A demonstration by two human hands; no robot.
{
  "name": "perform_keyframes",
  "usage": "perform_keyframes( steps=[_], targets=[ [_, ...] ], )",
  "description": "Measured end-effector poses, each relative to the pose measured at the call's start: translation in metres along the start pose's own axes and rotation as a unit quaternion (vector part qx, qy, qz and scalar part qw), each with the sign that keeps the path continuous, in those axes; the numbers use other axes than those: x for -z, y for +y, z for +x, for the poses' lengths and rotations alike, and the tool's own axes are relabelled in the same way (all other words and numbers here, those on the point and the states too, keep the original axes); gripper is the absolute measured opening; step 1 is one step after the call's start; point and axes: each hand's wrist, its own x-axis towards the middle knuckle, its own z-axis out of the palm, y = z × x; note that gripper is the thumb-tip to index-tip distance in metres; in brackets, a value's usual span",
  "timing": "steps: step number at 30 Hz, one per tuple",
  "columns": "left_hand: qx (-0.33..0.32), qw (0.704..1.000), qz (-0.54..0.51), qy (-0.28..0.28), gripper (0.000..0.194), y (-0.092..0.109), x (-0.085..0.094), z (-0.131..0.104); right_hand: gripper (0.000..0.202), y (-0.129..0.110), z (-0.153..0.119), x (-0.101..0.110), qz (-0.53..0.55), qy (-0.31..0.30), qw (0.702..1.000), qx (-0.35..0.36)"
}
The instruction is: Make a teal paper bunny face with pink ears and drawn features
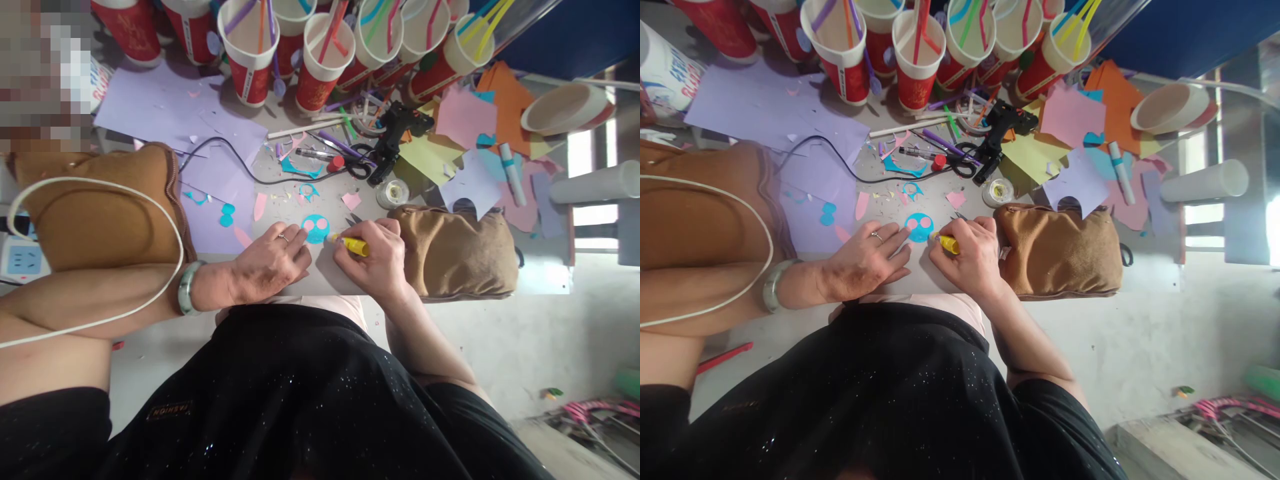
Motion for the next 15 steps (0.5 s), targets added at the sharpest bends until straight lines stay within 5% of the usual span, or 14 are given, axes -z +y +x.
perform_keyframes(
  steps=[15],
  targets=[
    [-0.001, 0.999, 0.017, 0.035, 0.029, -0.0009, -0.0008, 0.0008, 0.009, -0.0069, 0.0016, -0.0023, 0.018, -0.050, 0.999, 0.006]
  ],
)
